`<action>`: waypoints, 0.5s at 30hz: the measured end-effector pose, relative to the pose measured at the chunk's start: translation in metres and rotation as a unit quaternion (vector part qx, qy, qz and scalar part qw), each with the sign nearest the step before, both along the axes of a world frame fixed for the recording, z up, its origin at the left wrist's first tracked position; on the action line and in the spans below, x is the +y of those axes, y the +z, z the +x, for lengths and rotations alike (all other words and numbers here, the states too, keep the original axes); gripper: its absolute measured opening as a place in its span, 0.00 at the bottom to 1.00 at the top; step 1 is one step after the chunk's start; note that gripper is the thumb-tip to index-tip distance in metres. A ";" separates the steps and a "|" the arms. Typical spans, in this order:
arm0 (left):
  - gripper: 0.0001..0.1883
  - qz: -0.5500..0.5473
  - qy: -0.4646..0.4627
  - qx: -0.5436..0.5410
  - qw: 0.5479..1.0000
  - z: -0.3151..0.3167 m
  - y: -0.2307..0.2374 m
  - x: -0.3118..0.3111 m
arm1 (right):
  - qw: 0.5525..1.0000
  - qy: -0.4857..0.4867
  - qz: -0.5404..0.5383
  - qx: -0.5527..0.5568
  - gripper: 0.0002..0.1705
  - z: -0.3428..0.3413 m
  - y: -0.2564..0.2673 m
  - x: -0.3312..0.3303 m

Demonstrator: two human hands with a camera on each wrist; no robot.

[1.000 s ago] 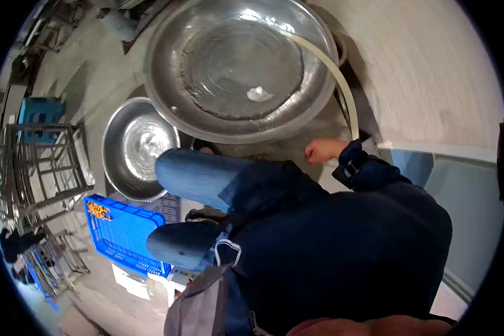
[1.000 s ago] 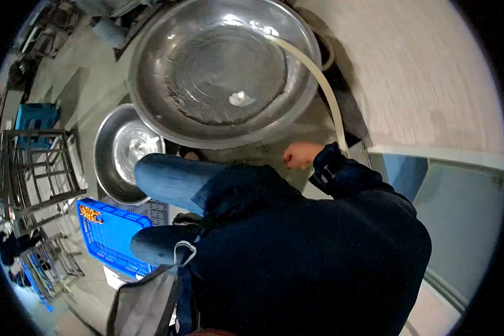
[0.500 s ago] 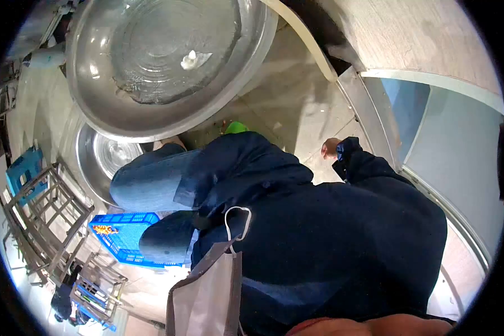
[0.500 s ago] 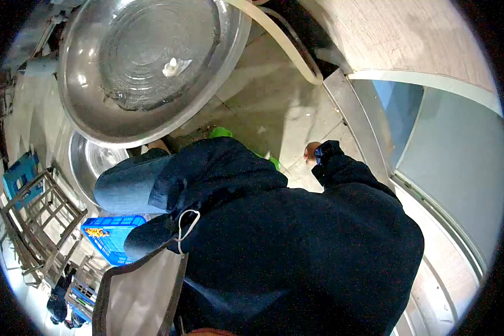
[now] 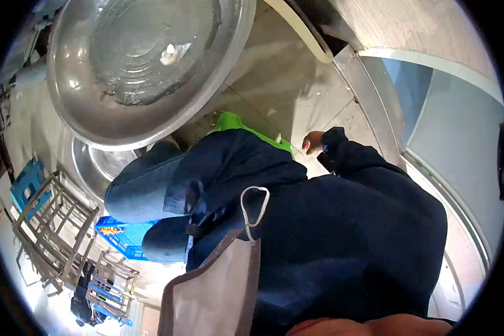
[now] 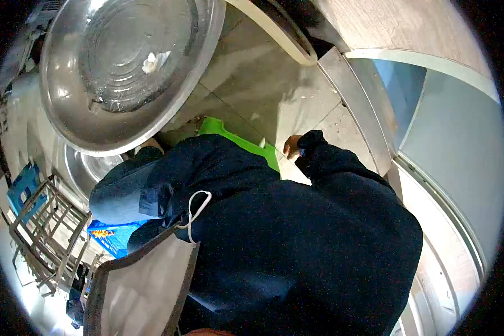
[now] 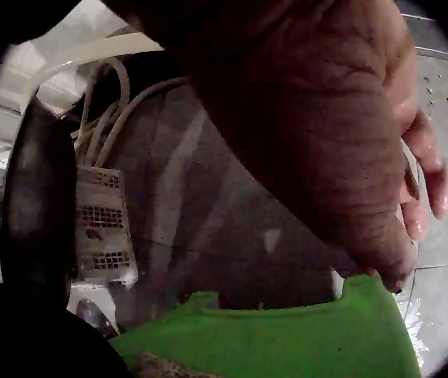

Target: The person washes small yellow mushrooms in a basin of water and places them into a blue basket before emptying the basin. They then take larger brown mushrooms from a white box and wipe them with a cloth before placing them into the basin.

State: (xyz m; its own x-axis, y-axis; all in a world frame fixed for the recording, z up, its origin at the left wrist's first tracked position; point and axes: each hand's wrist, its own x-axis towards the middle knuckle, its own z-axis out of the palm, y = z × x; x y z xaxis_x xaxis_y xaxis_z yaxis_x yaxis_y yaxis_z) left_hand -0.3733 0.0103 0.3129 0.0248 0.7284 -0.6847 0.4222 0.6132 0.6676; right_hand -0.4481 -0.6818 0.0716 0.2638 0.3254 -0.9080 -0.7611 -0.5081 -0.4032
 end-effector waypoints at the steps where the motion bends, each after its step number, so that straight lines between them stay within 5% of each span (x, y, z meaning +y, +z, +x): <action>1: 0.06 0.000 0.001 0.003 1.000 0.001 0.001 0.002 | 1.000 0.024 0.016 -0.009 0.27 0.003 0.007 0.004; 6: 0.07 0.007 0.014 0.005 1.000 -0.005 0.012 0.007 | 0.989 0.128 0.031 -0.061 0.29 -0.007 -0.006 0.026; 7: 0.07 0.007 0.022 0.003 1.000 -0.008 0.012 0.007 | 0.997 0.062 0.035 0.022 0.29 -0.007 -0.003 0.023; 9: 0.07 0.007 0.039 -0.001 0.999 -0.016 0.012 0.004 | 0.987 0.137 0.015 -0.086 0.29 -0.007 -0.020 0.018; 13: 0.07 0.002 0.093 -0.016 0.996 -0.051 0.008 0.001 | 0.993 0.109 0.010 -0.049 0.23 0.041 0.004 -0.007; 15: 0.07 0.004 0.127 -0.026 0.992 -0.078 0.003 -0.005 | 0.981 0.151 0.011 -0.118 0.23 0.046 -0.016 -0.016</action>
State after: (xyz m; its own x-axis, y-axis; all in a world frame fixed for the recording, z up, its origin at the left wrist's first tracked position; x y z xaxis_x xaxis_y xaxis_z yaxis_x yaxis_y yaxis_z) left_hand -0.4513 0.0055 0.3162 -0.1249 0.7206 -0.6820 0.2206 0.6903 0.6890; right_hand -0.4022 -0.6978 0.0558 0.3545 0.4403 -0.8249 -0.4604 -0.6857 -0.5638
